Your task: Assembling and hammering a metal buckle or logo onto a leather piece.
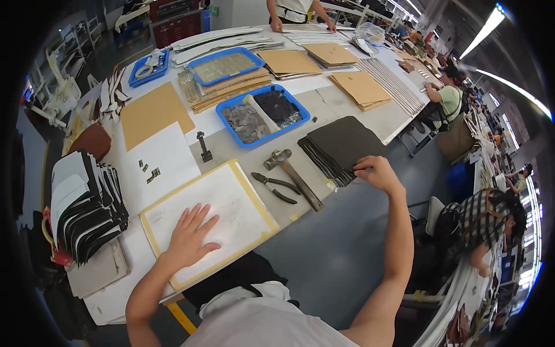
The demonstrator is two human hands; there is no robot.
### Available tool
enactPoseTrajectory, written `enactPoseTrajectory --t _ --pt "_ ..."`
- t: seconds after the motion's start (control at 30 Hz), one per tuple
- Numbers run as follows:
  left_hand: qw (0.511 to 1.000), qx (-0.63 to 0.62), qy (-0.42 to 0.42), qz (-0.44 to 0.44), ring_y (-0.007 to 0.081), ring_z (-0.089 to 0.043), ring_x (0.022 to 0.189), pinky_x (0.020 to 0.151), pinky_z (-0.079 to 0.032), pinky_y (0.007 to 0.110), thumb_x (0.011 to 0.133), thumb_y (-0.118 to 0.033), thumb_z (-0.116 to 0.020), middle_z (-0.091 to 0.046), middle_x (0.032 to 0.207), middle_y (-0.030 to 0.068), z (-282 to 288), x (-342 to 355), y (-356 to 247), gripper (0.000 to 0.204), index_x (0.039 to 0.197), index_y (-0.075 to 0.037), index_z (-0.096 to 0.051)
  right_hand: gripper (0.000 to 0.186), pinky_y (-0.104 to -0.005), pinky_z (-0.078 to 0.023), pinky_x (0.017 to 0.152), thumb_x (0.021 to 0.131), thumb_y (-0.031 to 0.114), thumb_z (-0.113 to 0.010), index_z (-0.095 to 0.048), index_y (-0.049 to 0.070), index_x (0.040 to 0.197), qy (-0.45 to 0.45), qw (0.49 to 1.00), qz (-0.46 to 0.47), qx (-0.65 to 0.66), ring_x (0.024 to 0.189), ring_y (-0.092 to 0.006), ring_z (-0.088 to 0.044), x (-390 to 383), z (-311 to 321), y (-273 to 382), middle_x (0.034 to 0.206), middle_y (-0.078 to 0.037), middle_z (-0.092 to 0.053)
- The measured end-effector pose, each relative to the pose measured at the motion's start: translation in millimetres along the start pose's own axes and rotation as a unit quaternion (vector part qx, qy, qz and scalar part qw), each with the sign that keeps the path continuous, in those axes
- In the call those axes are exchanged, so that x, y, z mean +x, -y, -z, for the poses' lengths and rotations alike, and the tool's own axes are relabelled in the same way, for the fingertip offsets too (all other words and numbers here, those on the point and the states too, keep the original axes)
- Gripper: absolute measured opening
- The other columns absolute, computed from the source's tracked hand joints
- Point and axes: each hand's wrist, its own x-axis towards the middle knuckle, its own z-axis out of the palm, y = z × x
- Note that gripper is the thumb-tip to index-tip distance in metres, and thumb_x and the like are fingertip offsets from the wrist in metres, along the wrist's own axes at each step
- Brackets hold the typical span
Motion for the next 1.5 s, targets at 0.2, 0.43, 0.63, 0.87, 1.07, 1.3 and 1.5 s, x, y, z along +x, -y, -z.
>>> enactPoseTrajectory --t 0.2,0.43,0.63,0.87,1.07,1.3,1.5 --pt "0.995 0.017 -0.040 0.091 0.0399 -0.031 0.152 0.124 -0.022 0.055 0.092 -0.051 -0.070 -0.038 0.162 0.0210 7 -16 30 0.073 0.149 -0.010 -0.053 0.013 -0.0344 -0.053 0.089 0.091 0.005 -0.069 -0.070 -0.004 0.102 -0.254 0.964 0.074 0.038 0.099 -0.0264 -0.071 10 -29 23 0.109 -0.014 -0.075" --pt "0.981 -0.061 -0.125 0.138 0.0409 -0.040 0.147 0.123 -0.028 0.052 0.092 -0.033 -0.074 -0.048 0.154 0.0235 7 -20 38 0.060 0.140 -0.001 -0.059 0.023 -0.0384 -0.052 0.098 0.084 0.000 -0.074 -0.067 -0.001 0.106 -0.338 0.903 0.258 -0.053 0.112 -0.0347 -0.068 -14 -66 107 0.124 -0.013 -0.071" --pt "0.981 -0.044 -0.129 0.137 0.0401 -0.041 0.147 0.123 -0.028 0.051 0.091 -0.030 -0.075 -0.049 0.154 0.0223 3 -22 33 0.055 0.136 -0.001 -0.062 0.050 -0.0417 -0.047 0.108 0.074 0.000 -0.078 -0.070 0.008 0.123 -0.191 0.977 0.072 -0.063 0.126 -0.0346 -0.062 -15 -46 11 0.142 -0.014 -0.060" --pt "0.979 -0.042 -0.129 0.150 0.0382 -0.040 0.148 0.124 -0.027 0.050 0.088 -0.024 -0.077 -0.048 0.156 0.0198 3 -21 33 0.055 0.137 -0.003 -0.063 0.049 -0.0415 -0.045 0.111 0.073 0.006 -0.081 -0.074 0.008 0.122 -0.114 0.993 0.038 -0.007 0.130 -0.0350 -0.059 -20 -31 -11 0.140 -0.015 -0.063" --pt "0.979 -0.037 -0.131 0.151 0.0391 -0.042 0.145 0.123 -0.029 0.051 0.090 -0.029 -0.075 -0.050 0.154 0.0206 5 -19 33 0.053 0.134 -0.002 -0.064 0.046 -0.0388 -0.048 0.106 0.076 0.015 -0.081 -0.075 0.006 0.121 -0.137 0.990 0.014 -0.011 0.123 -0.0329 -0.064 -10 -31 2 0.132 -0.016 -0.067" --pt "0.979 -0.045 -0.141 0.139 0.0395 -0.043 0.145 0.122 -0.030 0.051 0.089 -0.028 -0.077 -0.050 0.153 0.0205 2 -17 34 0.054 0.134 -0.003 -0.065 0.016 -0.0399 -0.053 0.094 0.087 0.007 -0.071 -0.071 0.001 0.103 -0.236 0.964 0.091 -0.078 0.105 -0.0295 -0.071 -5 -37 -4 0.111 -0.013 -0.076" --pt "0.953 -0.165 -0.184 0.174 0.0372 -0.057 0.133 0.113 -0.044 0.049 0.091 -0.026 -0.078 -0.061 0.142 0.0202 2 -34 43 0.051 0.134 0.000 -0.064 0.009 -0.0364 -0.057 0.083 0.089 0.000 -0.067 -0.066 -0.001 0.097 -0.363 0.905 0.213 0.057 0.094 -0.0342 -0.073 -32 -87 139 0.106 -0.018 -0.075"
